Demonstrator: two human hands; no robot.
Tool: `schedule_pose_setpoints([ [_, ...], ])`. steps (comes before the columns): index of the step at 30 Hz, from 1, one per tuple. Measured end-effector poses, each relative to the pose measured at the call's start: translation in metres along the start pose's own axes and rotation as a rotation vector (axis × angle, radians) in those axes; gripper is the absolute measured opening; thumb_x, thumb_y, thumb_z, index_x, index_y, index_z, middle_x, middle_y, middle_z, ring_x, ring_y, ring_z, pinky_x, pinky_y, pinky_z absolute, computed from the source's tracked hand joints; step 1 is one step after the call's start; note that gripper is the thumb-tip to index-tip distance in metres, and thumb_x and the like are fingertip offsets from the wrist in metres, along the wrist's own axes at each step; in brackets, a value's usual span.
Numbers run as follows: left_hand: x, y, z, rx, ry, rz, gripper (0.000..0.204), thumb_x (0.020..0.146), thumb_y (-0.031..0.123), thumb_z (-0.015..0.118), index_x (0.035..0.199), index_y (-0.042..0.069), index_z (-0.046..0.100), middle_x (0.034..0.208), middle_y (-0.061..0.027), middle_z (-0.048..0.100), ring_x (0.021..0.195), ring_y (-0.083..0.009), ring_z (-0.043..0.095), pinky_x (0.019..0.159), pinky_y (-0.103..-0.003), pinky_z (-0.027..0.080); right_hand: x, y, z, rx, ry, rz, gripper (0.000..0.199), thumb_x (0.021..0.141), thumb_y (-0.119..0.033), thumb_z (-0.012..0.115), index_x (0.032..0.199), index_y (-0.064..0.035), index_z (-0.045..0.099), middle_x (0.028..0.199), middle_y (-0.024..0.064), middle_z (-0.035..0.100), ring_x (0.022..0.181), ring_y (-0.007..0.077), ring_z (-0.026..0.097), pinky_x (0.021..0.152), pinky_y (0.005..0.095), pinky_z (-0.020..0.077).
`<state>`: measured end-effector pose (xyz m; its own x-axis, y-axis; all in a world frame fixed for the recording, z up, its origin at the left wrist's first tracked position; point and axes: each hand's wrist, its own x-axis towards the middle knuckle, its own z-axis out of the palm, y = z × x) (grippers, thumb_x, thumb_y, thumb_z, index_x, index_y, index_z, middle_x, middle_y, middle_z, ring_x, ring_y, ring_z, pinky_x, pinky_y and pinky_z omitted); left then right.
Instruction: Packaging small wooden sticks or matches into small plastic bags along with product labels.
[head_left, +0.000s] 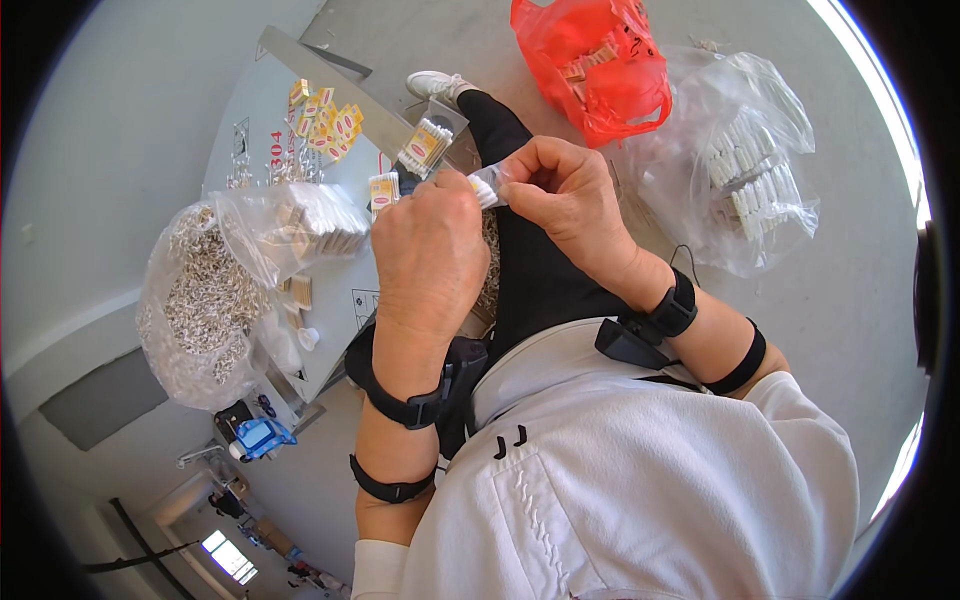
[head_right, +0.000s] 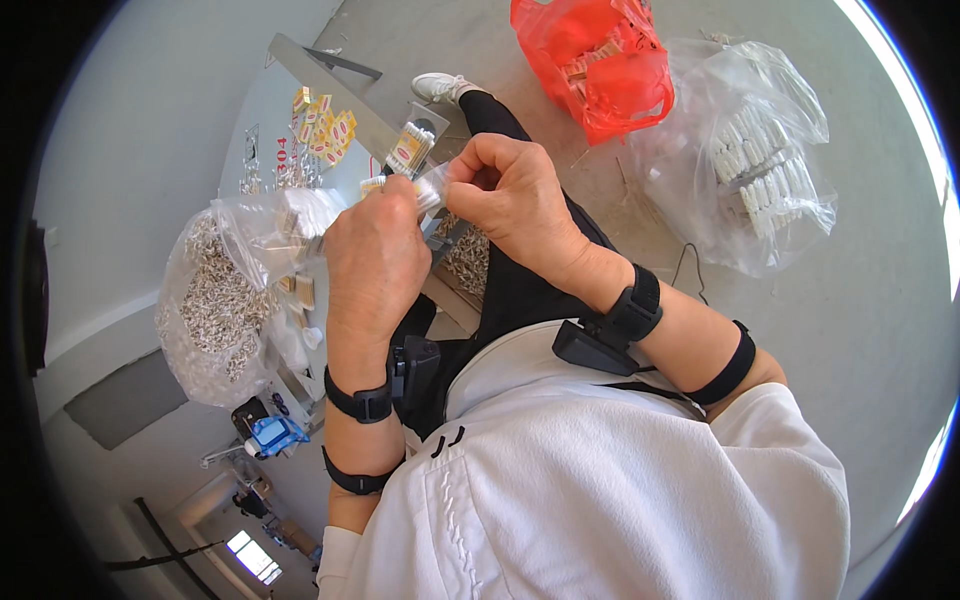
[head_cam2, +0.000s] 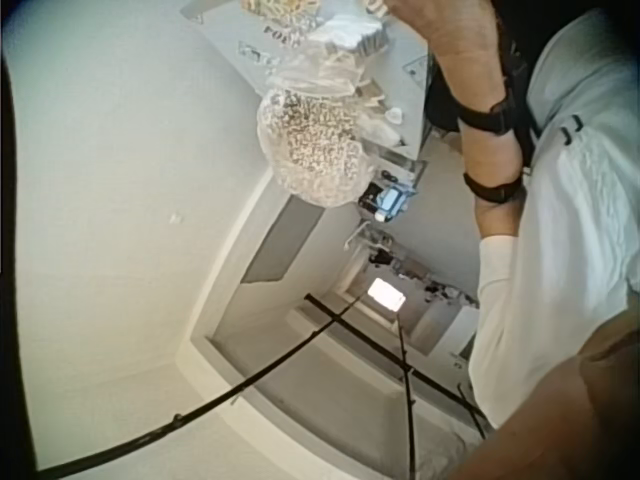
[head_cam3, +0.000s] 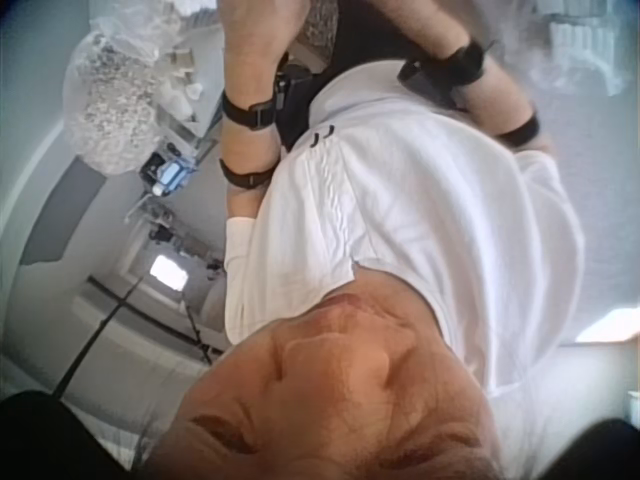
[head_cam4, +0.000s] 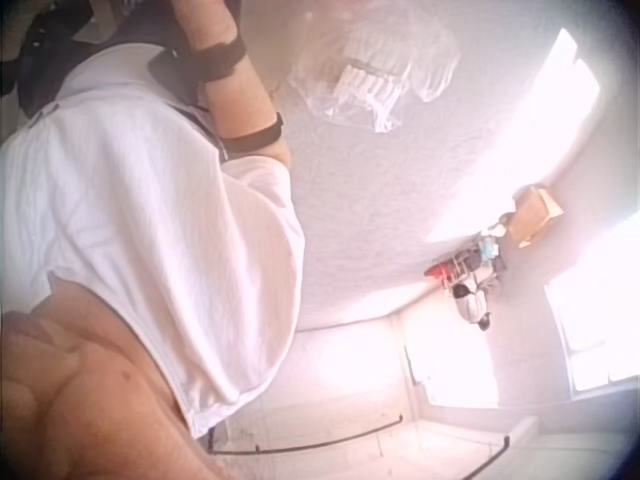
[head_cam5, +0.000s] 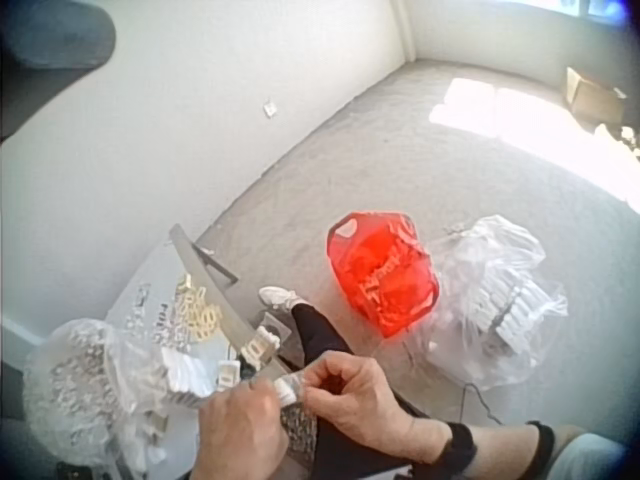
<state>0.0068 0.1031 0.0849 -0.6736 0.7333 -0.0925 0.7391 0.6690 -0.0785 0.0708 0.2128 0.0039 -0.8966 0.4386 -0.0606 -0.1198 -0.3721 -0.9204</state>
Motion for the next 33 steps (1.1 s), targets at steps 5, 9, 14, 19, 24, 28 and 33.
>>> schedule_pose_setpoints([
  [5, -0.001, 0.001, -0.001, -0.019, -0.026, -0.003, 0.003, 0.076, 0.002, 0.056, 0.077, 0.000, 0.054, 0.071, -0.0192, 0.061, 0.070, -0.0367, 0.063, 0.062, -0.045, 0.049, 0.000, 0.000, -0.005, 0.059, -0.039, 0.064, 0.009, 0.074, -0.002, 0.063, 0.071, -0.0009, 0.055, 0.070, -0.0017, 0.055, 0.064, 0.0036, 0.046, 0.056, 0.0193, 0.0382],
  [9, -0.002, 0.000, -0.001, -0.054, -0.030, 0.003, 0.003, 0.075, 0.002, 0.056, 0.077, 0.000, 0.055, 0.070, -0.0197, 0.061, 0.070, -0.0377, 0.062, 0.062, -0.046, 0.049, 0.002, 0.002, -0.009, 0.129, -0.108, 0.097, 0.014, 0.074, 0.000, 0.064, 0.068, -0.0036, 0.052, 0.076, 0.0010, 0.057, 0.067, 0.0046, 0.046, 0.061, 0.0192, 0.0380],
  [14, -0.002, 0.000, -0.002, -0.067, -0.053, -0.007, 0.003, 0.075, 0.001, 0.056, 0.077, 0.000, 0.055, 0.070, -0.0202, 0.060, 0.070, -0.0386, 0.061, 0.062, -0.046, 0.048, 0.003, 0.004, -0.008, 0.211, -0.098, 0.115, 0.014, 0.073, -0.002, 0.065, 0.065, -0.0024, 0.053, 0.068, -0.0023, 0.054, 0.065, 0.0042, 0.045, 0.059, 0.0203, 0.0380],
  [19, -0.003, -0.004, 0.001, -0.037, 0.002, 0.027, 0.004, 0.071, -0.001, 0.059, 0.075, 0.000, 0.056, 0.069, -0.0194, 0.062, 0.066, -0.0341, 0.064, 0.060, -0.040, 0.050, 0.003, 0.002, -0.009, 0.219, -0.099, 0.120, 0.015, 0.073, -0.002, 0.065, 0.065, -0.0029, 0.052, 0.070, -0.0005, 0.056, 0.069, 0.0049, 0.048, 0.061, 0.0204, 0.0392],
  [24, -0.003, -0.005, -0.001, -0.018, -0.003, 0.020, 0.004, 0.071, -0.001, 0.058, 0.075, 0.000, 0.056, 0.070, -0.0191, 0.062, 0.066, -0.0347, 0.063, 0.060, -0.041, 0.050, 0.003, 0.003, -0.010, 0.218, -0.148, 0.126, 0.014, 0.074, -0.001, 0.063, 0.067, -0.0043, 0.051, 0.080, 0.0035, 0.060, 0.071, 0.0063, 0.048, 0.066, 0.0207, 0.0389],
  [28, -0.003, -0.005, -0.001, -0.011, -0.004, 0.015, 0.006, 0.070, -0.002, 0.059, 0.075, 0.000, 0.056, 0.070, -0.0190, 0.062, 0.067, -0.0350, 0.063, 0.060, -0.041, 0.050, 0.002, 0.000, -0.010, 0.212, -0.155, 0.170, 0.015, 0.073, 0.000, 0.064, 0.066, -0.0043, 0.050, 0.081, 0.0042, 0.061, 0.071, 0.0065, 0.049, 0.066, 0.0205, 0.0391],
  [33, -0.004, -0.002, -0.003, -0.051, -0.048, -0.003, 0.005, 0.072, 0.000, 0.058, 0.076, 0.000, 0.055, 0.071, -0.0203, 0.061, 0.069, -0.0373, 0.062, 0.062, -0.044, 0.049, 0.001, 0.000, -0.009, 0.184, -0.139, 0.142, 0.017, 0.072, 0.000, 0.065, 0.066, -0.0051, 0.049, 0.080, 0.0036, 0.060, 0.071, 0.0065, 0.049, 0.066, 0.0203, 0.0394],
])
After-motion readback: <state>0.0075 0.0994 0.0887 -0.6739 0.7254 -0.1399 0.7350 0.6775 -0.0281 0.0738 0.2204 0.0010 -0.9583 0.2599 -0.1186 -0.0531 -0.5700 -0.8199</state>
